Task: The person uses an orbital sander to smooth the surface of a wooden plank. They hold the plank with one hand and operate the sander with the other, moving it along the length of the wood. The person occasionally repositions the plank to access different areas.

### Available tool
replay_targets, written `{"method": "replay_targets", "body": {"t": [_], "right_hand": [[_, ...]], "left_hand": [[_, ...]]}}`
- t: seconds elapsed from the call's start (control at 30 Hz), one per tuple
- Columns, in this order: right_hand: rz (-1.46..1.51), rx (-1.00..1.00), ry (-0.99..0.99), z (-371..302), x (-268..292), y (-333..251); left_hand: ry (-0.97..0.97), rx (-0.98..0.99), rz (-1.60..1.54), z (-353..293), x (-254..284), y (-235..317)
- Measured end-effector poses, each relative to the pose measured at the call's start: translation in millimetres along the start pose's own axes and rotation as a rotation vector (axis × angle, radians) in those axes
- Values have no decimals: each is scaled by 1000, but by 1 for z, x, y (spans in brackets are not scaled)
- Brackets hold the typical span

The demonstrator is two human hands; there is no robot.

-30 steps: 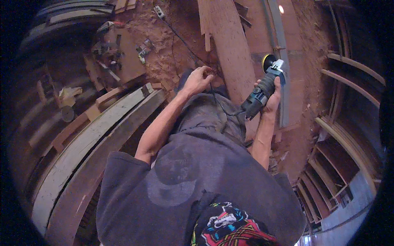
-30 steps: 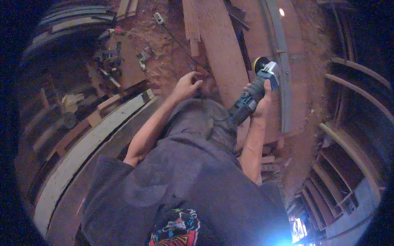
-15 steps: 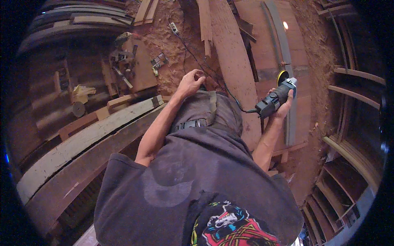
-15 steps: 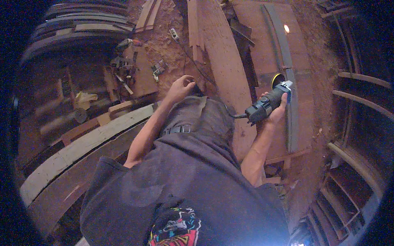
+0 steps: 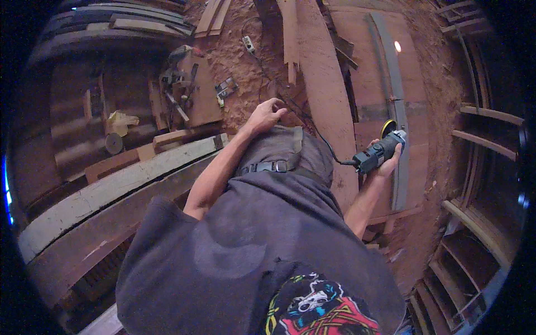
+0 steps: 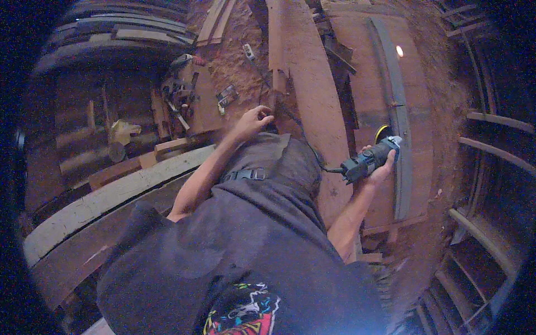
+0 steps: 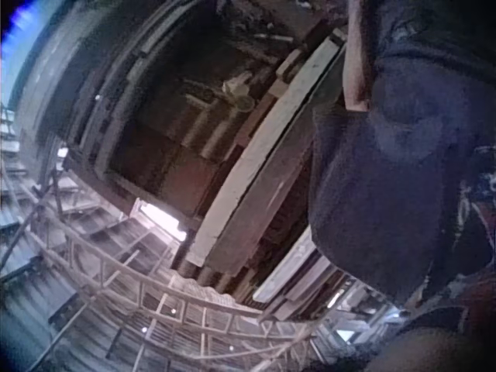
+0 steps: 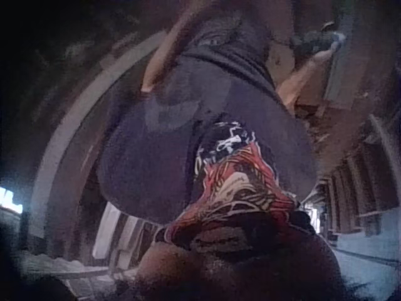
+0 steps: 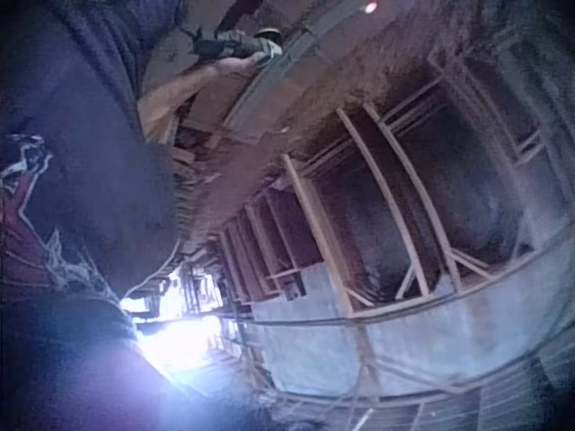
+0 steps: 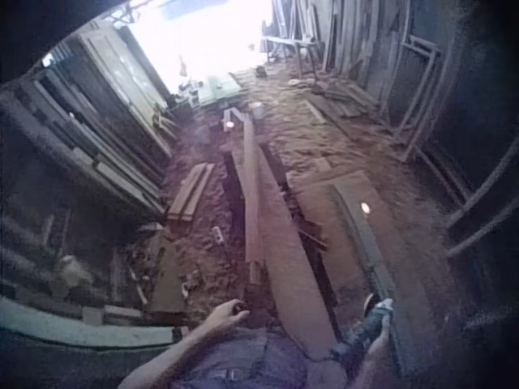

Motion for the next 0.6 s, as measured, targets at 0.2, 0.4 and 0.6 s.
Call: {"method": "replay_targets", "body": {"t": [0.2, 0.4, 0.6], "right_hand": [[11, 2, 27, -5, -4, -1], [9, 7, -8, -5, -6, 1], [-8, 29, -40, -25, -27, -1]], "left_hand": [[-2, -98, 38, 31, -4, 5], [10, -11, -136, 87, 8, -16], [295, -146, -326, 154, 57, 79]]}}
Point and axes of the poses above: each hand's wrist, its own z-axis towards the middle knuckle, its own x-axis out of the back of the hand, y = z × x, the point moved 5 cm from there along z, towards the middle knuckle, and after that the axes turned 1 degree about -z, right-handed, at the moved point
